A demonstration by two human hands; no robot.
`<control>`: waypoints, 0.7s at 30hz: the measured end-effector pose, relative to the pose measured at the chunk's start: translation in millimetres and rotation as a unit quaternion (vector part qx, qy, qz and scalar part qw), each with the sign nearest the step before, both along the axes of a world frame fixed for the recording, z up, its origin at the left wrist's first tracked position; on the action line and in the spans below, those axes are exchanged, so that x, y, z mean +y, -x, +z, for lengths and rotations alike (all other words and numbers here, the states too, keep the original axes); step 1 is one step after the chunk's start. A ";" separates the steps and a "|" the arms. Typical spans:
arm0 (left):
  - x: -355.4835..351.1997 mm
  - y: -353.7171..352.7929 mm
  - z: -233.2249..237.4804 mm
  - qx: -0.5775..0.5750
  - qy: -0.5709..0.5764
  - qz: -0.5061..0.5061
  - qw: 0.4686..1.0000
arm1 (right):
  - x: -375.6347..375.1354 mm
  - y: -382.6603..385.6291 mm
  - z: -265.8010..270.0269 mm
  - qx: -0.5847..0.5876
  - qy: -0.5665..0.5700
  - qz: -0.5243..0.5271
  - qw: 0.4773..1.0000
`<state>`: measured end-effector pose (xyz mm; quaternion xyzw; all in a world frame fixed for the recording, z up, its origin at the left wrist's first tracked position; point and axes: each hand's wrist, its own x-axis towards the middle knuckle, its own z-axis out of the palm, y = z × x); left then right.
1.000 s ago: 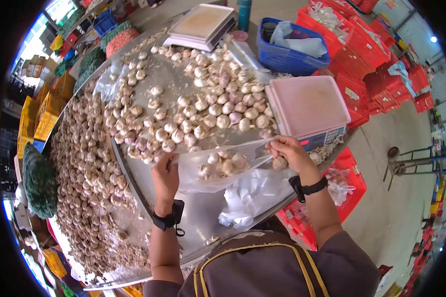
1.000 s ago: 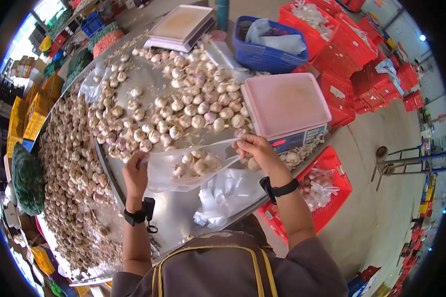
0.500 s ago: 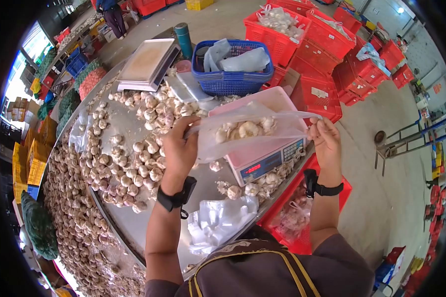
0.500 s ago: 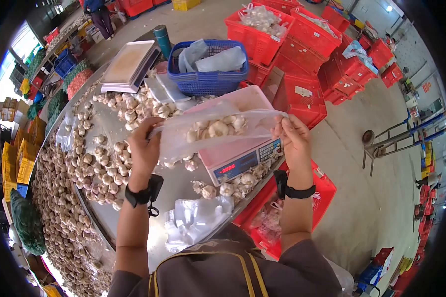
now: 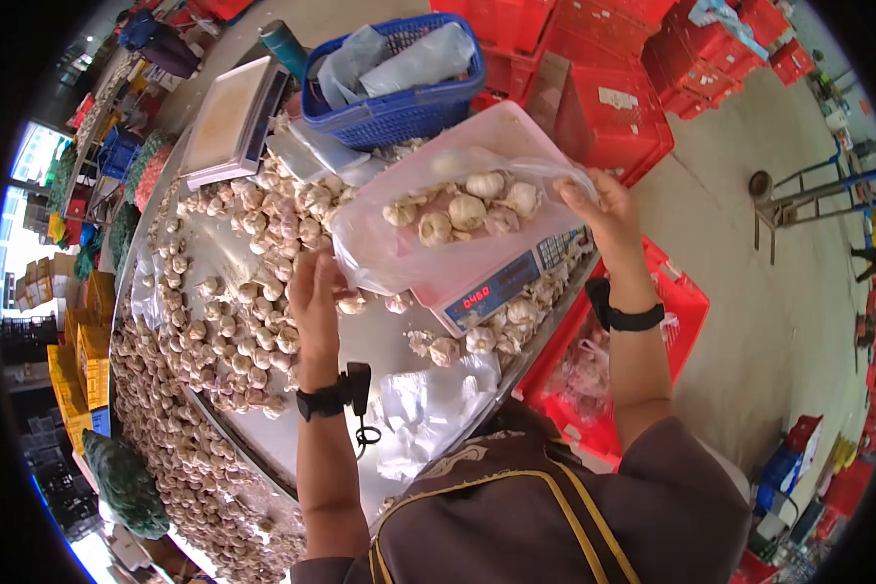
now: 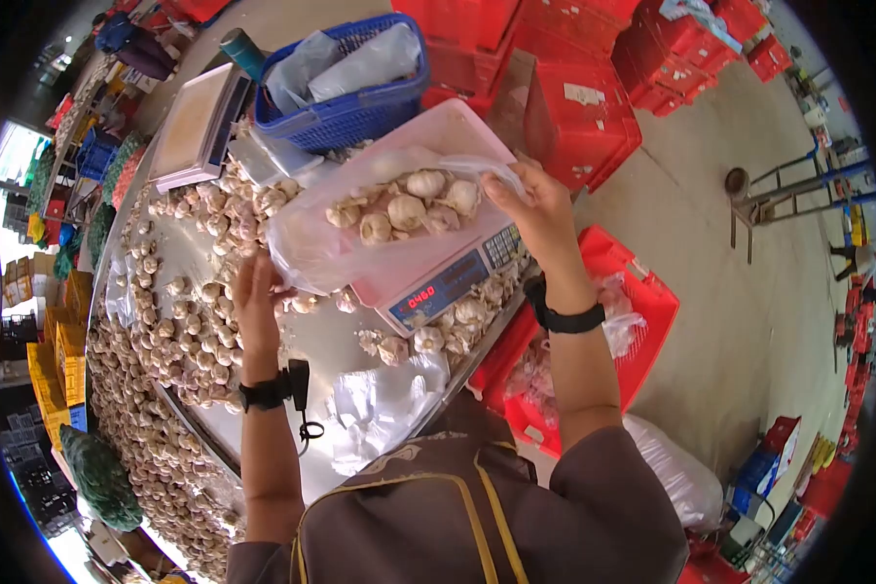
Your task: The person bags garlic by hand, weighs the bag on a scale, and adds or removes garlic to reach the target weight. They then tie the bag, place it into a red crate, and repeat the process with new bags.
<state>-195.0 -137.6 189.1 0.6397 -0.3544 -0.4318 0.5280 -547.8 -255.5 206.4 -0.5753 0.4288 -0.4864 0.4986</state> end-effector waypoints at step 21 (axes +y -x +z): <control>83.7 4.9 -105.0 -0.237 -0.076 -0.035 0.968 | 9.5 -9.4 6.0 -0.051 -0.023 -0.018 0.998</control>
